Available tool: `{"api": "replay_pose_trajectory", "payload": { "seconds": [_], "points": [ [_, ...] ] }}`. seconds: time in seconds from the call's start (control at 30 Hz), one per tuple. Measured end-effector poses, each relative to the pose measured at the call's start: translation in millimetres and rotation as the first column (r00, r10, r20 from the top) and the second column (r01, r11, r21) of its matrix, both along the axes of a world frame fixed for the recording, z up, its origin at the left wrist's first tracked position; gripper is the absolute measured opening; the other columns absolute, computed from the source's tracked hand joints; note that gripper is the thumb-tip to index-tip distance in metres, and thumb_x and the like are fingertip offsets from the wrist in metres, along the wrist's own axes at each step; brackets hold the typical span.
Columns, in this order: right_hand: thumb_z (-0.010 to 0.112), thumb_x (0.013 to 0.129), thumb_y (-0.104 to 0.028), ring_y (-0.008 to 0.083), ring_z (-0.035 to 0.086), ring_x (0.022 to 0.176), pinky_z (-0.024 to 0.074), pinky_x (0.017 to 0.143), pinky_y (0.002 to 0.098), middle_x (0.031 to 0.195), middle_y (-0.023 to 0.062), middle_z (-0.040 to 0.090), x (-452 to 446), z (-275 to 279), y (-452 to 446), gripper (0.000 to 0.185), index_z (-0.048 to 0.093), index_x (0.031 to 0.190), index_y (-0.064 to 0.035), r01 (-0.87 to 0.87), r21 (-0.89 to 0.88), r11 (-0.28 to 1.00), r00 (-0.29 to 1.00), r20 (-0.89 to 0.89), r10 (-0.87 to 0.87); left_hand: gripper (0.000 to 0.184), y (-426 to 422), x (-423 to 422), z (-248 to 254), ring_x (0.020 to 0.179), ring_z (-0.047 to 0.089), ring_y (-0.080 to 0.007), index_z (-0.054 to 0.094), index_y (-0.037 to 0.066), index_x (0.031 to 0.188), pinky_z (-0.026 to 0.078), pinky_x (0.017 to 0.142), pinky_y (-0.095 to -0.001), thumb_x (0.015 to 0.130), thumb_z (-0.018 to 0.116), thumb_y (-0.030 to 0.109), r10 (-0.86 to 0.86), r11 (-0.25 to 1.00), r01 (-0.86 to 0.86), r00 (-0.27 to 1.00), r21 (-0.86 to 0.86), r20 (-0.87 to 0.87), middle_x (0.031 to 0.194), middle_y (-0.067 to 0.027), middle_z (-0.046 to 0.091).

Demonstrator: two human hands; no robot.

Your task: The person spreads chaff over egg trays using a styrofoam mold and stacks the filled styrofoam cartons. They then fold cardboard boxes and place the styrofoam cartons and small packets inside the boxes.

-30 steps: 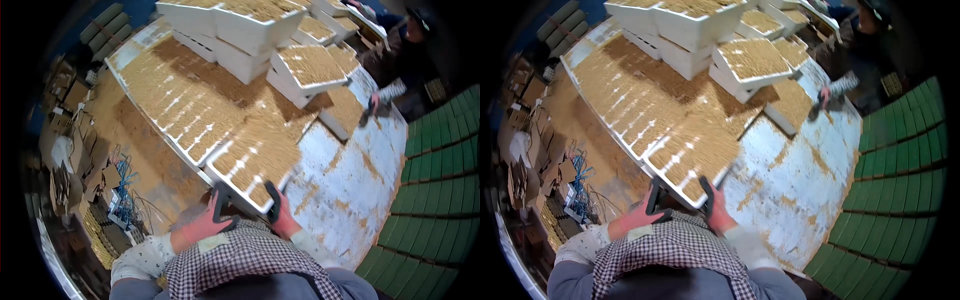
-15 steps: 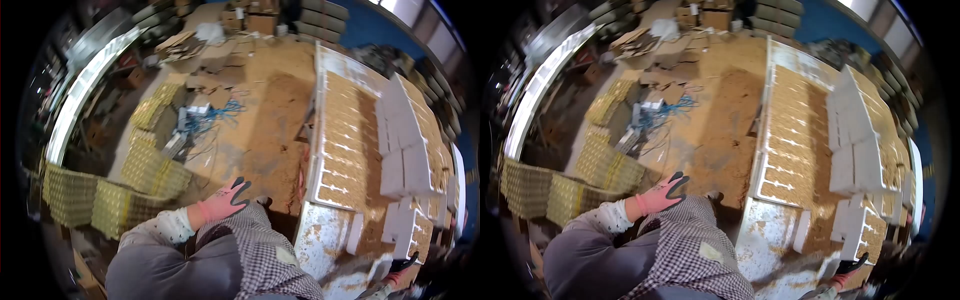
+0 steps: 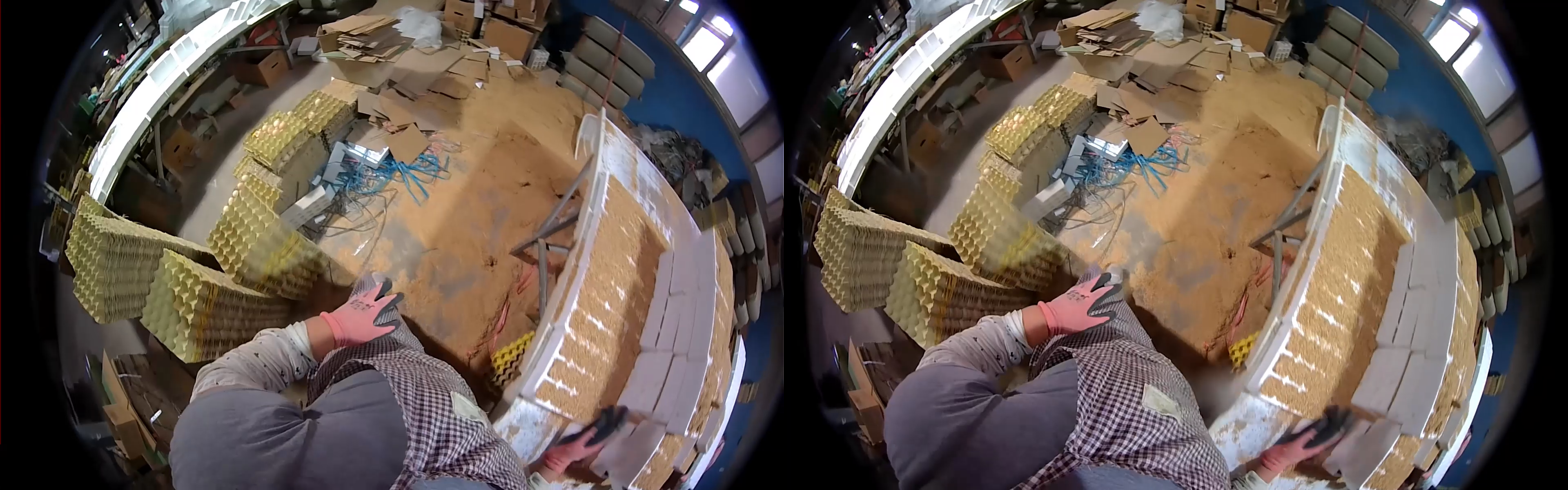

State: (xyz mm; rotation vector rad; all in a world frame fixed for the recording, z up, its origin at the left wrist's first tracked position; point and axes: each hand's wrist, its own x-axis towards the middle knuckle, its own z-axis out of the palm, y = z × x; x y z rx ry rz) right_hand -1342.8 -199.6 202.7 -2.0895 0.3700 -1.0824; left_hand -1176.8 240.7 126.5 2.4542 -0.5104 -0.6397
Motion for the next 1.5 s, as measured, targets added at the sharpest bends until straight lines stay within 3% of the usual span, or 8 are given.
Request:
{"api": "replay_pose_trajectory", "payload": {
  "seconds": [0.47,0.73,0.9,1.1,1.17,1.27,1.37,1.5],
  "points": [
    [0.053,0.089,-0.004,0.0239,0.041,0.124,0.0331,0.102,0.0313,0.136,0.0149,0.041,400.8,-78.9,144.3,0.05,0.034,0.136,0.0018,-0.166,0.416,0.894,0.712,-0.577,0.4,0.064,156.9,328.7,-9.3,0.124,0.039,-0.0392,0.038,0.01,0.136,0.034,0.102,-0.0415,0.082,0.062,0.034,0.266,0.953,-0.227,0.942,-0.199,0.204,0.136,-0.0269,0.034],
    [0.047,0.094,-0.013,0.0301,0.045,0.122,0.0348,0.102,0.0347,0.131,0.0199,0.046,637.4,-162.3,85.7,0.034,0.047,0.125,0.0018,-0.671,-0.084,0.736,0.425,-0.858,0.29,0.065,218.3,493.5,-86.5,0.119,0.043,-0.0414,0.041,0.005,0.132,0.038,0.099,-0.0394,0.078,0.066,0.03,0.58,0.814,-0.563,0.802,-0.14,0.144,0.134,-0.0302,0.037],
    [0.053,0.091,-0.033,0.019,0.048,0.117,0.0399,0.095,0.0301,0.132,0.0071,0.048,900.1,-229.2,145.9,0.053,0.041,0.136,-0.0079,-0.003,0.884,0.467,0.512,-0.4,0.76,0.068,246.1,592.5,-87.0,0.123,0.04,-0.0395,0.036,0.005,0.135,0.036,0.101,-0.0386,0.079,0.067,0.029,0.726,0.685,-0.717,0.686,-0.133,0.044,0.136,-0.0263,0.036],
    [0.054,0.091,-0.035,0.014,0.046,0.116,0.0362,0.097,0.0263,0.132,0.0058,0.048,1167.1,-197.1,371.2,0.053,0.047,0.131,-0.002,-0.6,0.722,0.345,-0.043,-0.46,0.887,0.067,274.9,718.8,-74.0,0.122,0.04,-0.0394,0.037,0.004,0.135,0.035,0.102,-0.0394,0.078,0.068,0.023,0.735,0.677,-0.731,0.665,-0.089,0.132,0.136,-0.0254,0.037],
    [0.053,0.091,-0.034,0.0181,0.047,0.118,0.0359,0.099,0.0282,0.128,0.0071,0.051,1214.3,-186.6,439.2,0.051,0.048,0.129,-0.0008,-0.318,0.917,0.24,-0.076,-0.278,0.958,0.066,293.8,755.5,-91.4,0.123,0.039,-0.039,0.037,0.005,0.135,0.034,0.103,-0.0389,0.079,0.067,0.022,0.767,0.641,-0.757,0.636,-0.128,0.084,0.135,-0.025,0.037],
    [0.053,0.091,-0.034,0.0198,0.046,0.12,0.0359,0.099,0.0294,0.129,0.007,0.05,1288.2,-258.0,519.9,0.049,0.047,0.129,-0.0025,-0.146,0.983,0.107,-0.013,-0.11,0.994,0.067,331.1,818.2,-138.7,0.124,0.038,-0.0395,0.038,0.005,0.135,0.032,0.104,-0.0401,0.078,0.069,0.023,0.802,0.587,-0.789,0.598,-0.183,-0.007,0.135,-0.0248,0.037],
    [0.06,0.087,-0.036,0.008,0.049,0.068,0.0407,0.061,0.0243,0.081,-0.003,0.056,1336.8,-310.4,580.9,0.034,0.062,0.108,-0.0088,0.045,0.996,0.079,0.231,-0.087,0.969,0.069,358.4,922.8,-148.1,0.125,0.036,-0.0406,0.037,0.005,0.136,0.032,0.104,-0.0418,0.077,0.069,0.021,0.766,0.643,-0.758,0.639,-0.114,0.07,0.137,-0.0246,0.036],
    [0.056,0.088,-0.039,0.0175,0.051,0.102,0.0398,0.087,0.0294,0.114,0.0049,0.055,1393.1,-364.4,634.1,0.045,0.054,0.121,-0.0084,0.102,0.988,0.116,0.414,-0.148,0.898,0.065,405.6,1103.7,-117.3,0.125,0.036,-0.0395,0.038,0.007,0.135,0.028,0.106,-0.0448,0.078,0.067,0.018,0.654,0.741,-0.633,0.608,-0.223,0.45,0.137,-0.023,0.037]
  ]
}}
